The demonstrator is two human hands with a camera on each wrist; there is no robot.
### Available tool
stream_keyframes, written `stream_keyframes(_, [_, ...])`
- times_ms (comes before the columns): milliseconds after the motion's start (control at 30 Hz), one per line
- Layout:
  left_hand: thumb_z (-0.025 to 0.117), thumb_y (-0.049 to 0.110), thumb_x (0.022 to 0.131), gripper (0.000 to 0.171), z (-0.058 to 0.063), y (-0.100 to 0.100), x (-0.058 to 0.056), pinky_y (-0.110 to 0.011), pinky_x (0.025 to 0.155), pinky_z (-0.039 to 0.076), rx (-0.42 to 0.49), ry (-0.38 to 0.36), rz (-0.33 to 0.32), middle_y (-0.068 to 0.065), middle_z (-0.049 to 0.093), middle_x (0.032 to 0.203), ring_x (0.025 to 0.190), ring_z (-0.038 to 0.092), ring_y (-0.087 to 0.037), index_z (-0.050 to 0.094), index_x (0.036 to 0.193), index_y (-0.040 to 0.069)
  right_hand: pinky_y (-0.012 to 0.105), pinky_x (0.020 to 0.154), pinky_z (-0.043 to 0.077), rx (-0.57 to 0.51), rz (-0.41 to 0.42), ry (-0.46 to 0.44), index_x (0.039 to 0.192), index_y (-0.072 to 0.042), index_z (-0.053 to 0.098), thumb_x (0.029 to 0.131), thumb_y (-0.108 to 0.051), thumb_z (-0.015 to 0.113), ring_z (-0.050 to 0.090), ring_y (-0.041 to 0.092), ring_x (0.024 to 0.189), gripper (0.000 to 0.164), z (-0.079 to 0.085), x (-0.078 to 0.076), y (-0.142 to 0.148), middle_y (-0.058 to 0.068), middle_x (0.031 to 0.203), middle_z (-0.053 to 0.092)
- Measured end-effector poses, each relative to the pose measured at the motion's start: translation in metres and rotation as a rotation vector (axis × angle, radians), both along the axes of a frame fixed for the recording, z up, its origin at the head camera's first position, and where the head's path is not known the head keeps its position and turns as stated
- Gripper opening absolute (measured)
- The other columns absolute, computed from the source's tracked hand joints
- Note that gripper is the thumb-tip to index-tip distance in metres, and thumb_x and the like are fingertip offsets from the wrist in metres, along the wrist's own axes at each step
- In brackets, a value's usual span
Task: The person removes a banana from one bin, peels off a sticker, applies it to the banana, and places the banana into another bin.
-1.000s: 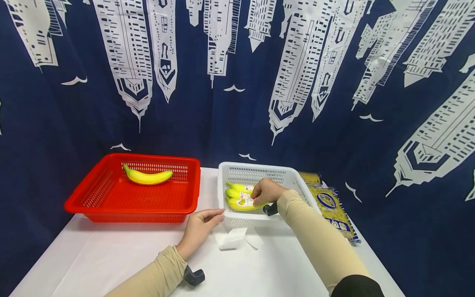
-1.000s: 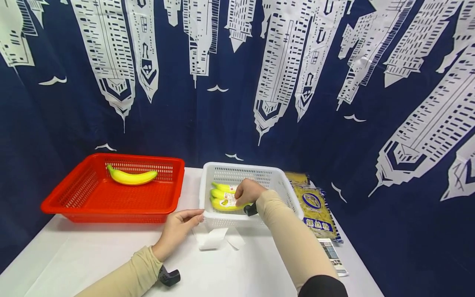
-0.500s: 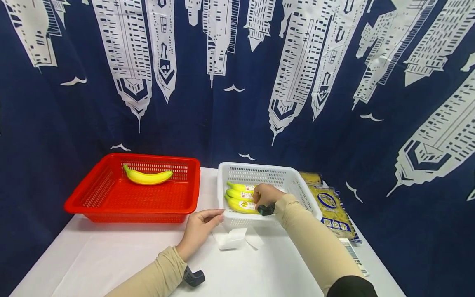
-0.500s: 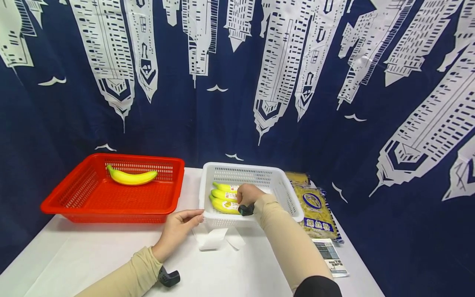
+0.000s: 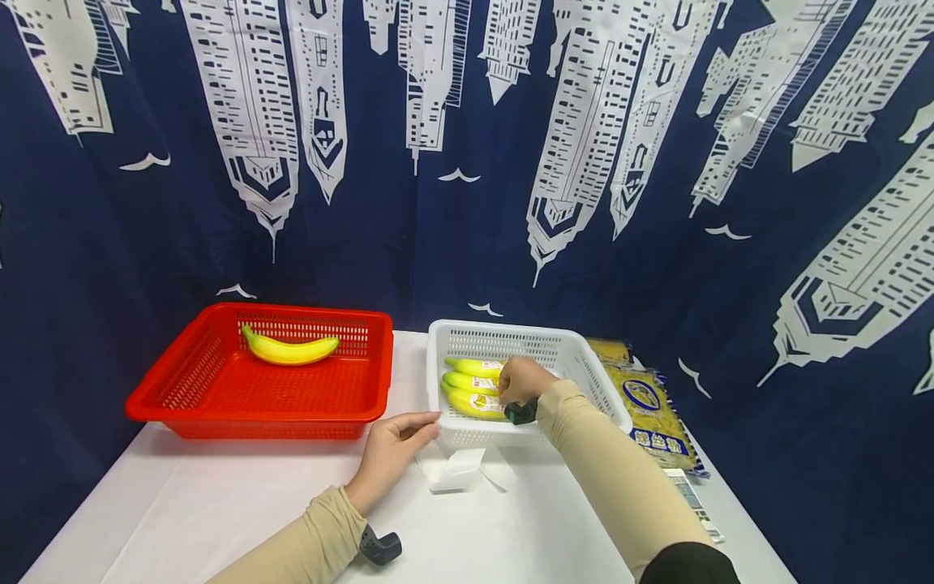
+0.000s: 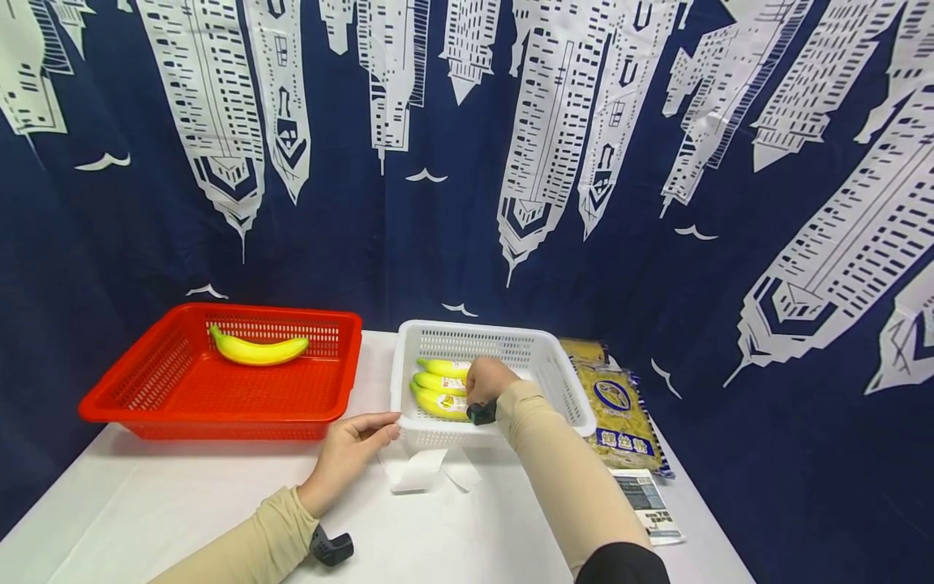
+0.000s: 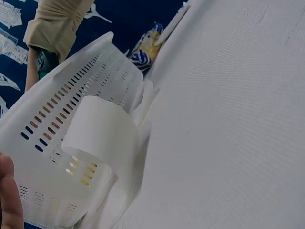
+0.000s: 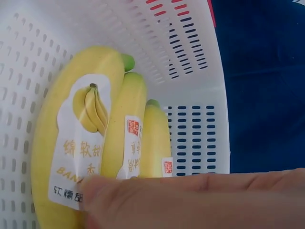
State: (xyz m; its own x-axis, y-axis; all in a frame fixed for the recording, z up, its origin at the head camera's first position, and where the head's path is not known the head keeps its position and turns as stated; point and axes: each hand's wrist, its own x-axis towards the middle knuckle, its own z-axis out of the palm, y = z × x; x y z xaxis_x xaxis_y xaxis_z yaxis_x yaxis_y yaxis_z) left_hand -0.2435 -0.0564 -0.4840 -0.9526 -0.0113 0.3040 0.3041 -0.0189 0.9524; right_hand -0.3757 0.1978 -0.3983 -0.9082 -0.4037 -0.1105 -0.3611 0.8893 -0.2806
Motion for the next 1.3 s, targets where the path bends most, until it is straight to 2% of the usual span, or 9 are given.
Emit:
stream_keyframes(167, [0.082,0.006,0.087,0.024,0.002,-0.002,0.002,-0.019,0.079,0.057,0.026,-0.004,-0.044,-0.013,0.078,0.105,0.089,0.073,-0.014,0.08,0.11,0.006,0.022,0.053,0.04,-0.108,-0.008,0.005,0.068,-0.01,0.073,0.087,-0.016,0.078,0.053,0.011,0.056,0.021,0.009,0.005,0.001,0.0,0.062,0.066])
stream_keyframes(400, [0.079,0.009,0.09,0.026,0.01,-0.003,0.004,-0.024,0.078,0.06,0.028,-0.024,-0.089,-0.016,0.078,0.098,0.087,0.077,-0.024,0.076,0.114,0.0,0.029,0.067,0.053,-0.645,-0.123,0.151,0.09,-0.003,0.077,0.097,-0.025,0.068,0.072,0.026,0.077,0.025,0.022,0.027,-0.009,0.014,0.086,0.076])
stream_keyframes(533, [0.075,0.009,0.094,0.028,0.034,-0.016,0.009,-0.027,0.077,0.061,0.048,0.016,-0.116,-0.015,0.077,0.097,0.083,0.075,-0.016,0.073,0.117,-0.005,0.028,0.062,0.05,-0.842,-0.129,0.268,0.094,-0.002,0.079,0.097,-0.02,0.071,0.072,0.03,0.072,0.02,0.02,0.046,-0.027,0.015,0.083,0.075])
stream_keyframes(667, [0.071,0.015,0.098,0.028,0.075,-0.045,0.012,-0.029,0.074,0.061,0.082,0.03,-0.093,-0.008,0.077,0.099,0.082,0.073,-0.014,0.071,0.119,-0.004,0.023,0.052,0.046,-0.947,-0.147,0.344,0.093,-0.007,0.08,0.095,-0.016,0.073,0.068,0.03,0.065,0.012,0.013,0.067,-0.051,0.011,0.079,0.074])
stream_keyframes(833, [0.067,0.025,0.102,0.033,0.126,-0.096,-0.003,-0.027,0.073,0.06,0.122,0.053,-0.051,-0.001,0.077,0.101,0.085,0.073,-0.016,0.069,0.126,0.003,0.02,0.047,0.043,-0.964,-0.086,0.375,0.092,-0.009,0.081,0.092,-0.016,0.077,0.056,0.012,0.054,0.008,0.003,0.087,-0.077,0.009,0.079,0.073])
stream_keyframes(1000, [0.068,0.029,0.101,0.04,0.147,-0.15,-0.035,-0.022,0.072,0.058,0.115,0.014,-0.019,0.005,0.077,0.101,0.085,0.072,-0.012,0.065,0.132,0.004,0.018,0.047,0.031,-0.925,-0.023,0.428,0.092,-0.011,0.081,0.089,-0.013,0.079,0.041,0.003,0.051,0.004,-0.001,0.099,-0.097,0.004,0.067,0.064])
stream_keyframes(1133, [0.065,0.037,0.102,0.052,0.149,-0.186,-0.06,-0.021,0.076,0.058,-0.128,-0.105,0.033,0.006,0.073,0.114,0.092,0.071,-0.009,0.058,0.142,0.004,0.017,0.049,0.037,-0.832,0.091,0.484,0.099,-0.011,0.081,0.089,-0.013,0.081,0.046,0.004,0.055,0.01,-0.006,0.11,-0.123,0.001,0.079,0.073])
stream_keyframes(1233, [0.059,0.042,0.104,0.058,0.145,-0.207,-0.075,-0.021,0.081,0.057,-0.372,-0.182,0.062,-0.008,0.065,0.134,0.106,0.07,-0.017,0.052,0.148,0.005,0.017,0.063,0.05,-0.685,0.217,0.554,0.104,-0.011,0.081,0.09,-0.019,0.081,0.064,0.007,0.071,0.016,-0.013,0.118,-0.143,-0.001,0.102,0.079])
stream_keyframes(1300, [0.056,0.04,0.106,0.059,0.14,-0.216,-0.084,-0.022,0.084,0.056,-0.458,-0.226,0.075,-0.021,0.057,0.144,0.116,0.067,-0.028,0.049,0.151,0.004,0.018,0.076,0.055,-0.584,0.265,0.596,0.106,-0.013,0.081,0.09,-0.023,0.081,0.071,0.008,0.087,0.019,-0.019,0.121,-0.153,-0.003,0.108,0.078])
